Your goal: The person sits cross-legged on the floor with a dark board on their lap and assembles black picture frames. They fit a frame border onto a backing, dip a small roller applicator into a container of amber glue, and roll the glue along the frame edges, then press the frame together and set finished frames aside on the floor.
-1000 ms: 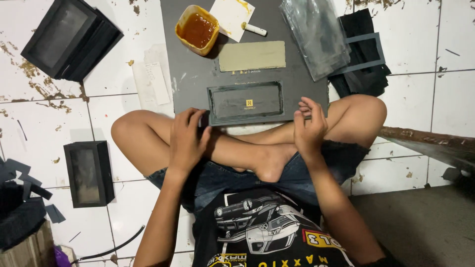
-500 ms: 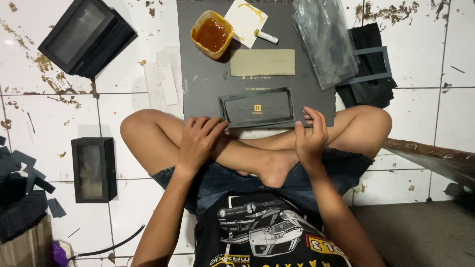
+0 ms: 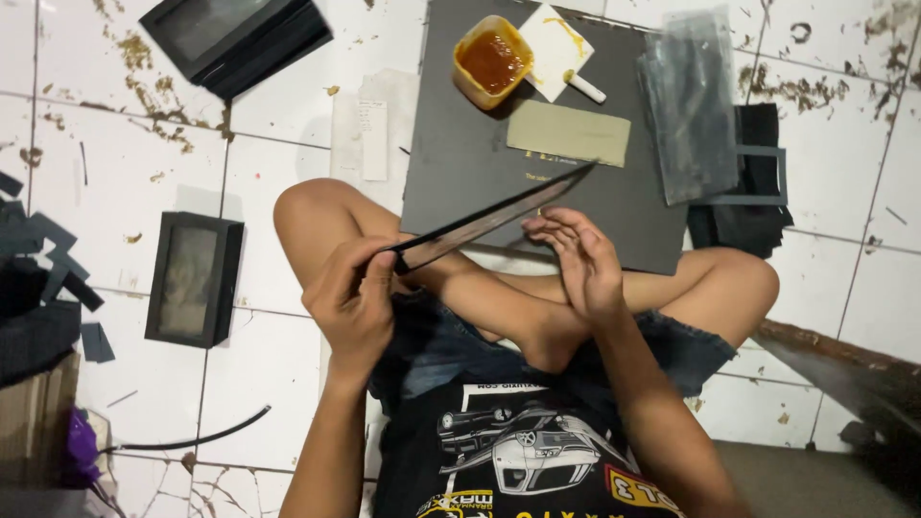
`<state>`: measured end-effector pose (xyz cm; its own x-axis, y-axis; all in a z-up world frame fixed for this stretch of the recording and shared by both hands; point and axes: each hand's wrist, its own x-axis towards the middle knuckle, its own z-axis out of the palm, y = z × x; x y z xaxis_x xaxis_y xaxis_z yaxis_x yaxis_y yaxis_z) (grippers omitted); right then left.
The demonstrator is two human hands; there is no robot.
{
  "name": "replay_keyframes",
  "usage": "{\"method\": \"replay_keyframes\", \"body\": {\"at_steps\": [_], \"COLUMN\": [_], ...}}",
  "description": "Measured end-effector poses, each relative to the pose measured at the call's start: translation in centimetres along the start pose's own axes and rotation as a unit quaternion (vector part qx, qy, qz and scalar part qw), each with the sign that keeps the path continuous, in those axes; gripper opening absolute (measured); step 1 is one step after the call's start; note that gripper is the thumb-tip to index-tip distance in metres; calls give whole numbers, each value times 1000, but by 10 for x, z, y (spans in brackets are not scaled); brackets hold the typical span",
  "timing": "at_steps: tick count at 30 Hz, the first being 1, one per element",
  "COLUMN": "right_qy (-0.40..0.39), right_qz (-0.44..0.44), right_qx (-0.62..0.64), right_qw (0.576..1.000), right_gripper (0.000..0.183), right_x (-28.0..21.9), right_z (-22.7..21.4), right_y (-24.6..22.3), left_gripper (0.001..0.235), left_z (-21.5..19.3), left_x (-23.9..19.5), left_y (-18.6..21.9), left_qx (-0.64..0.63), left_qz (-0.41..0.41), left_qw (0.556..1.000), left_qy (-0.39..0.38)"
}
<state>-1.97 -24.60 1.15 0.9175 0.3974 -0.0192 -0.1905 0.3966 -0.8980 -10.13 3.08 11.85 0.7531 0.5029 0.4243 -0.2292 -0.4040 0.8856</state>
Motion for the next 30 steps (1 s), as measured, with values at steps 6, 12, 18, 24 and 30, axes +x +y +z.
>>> {"method": "replay_keyframes", "body": {"at_steps": [6,12,18,24,30], "right_qy": [-57,-251,-334,-326,-338], "right_qz": [-8,94,163,154,139], "right_qx": [-147,-103,-115,-279,-394], "right_qw": [988,958,921,890,844], "right_gripper": [67,73,59,47,44], "right_x": [72,107,132,138,167], "right_z": [91,208,261,329,335], "right_y": [23,63,124,156,239], "left_gripper": [16,28,27,12,13], "left_z": [-83,-158,-214,-239,-258], "left_x": [-36,-63,-109,-107,-103], "left_y": [-25,-29,-76,-129,-185], "left_qx": [-4,62,-8,-86,-10], "left_qz": [-95,-93,-206,-376,-420], "left_qw": [989,972,914,809,793], "left_qy": [111,209,349,443,441]}}
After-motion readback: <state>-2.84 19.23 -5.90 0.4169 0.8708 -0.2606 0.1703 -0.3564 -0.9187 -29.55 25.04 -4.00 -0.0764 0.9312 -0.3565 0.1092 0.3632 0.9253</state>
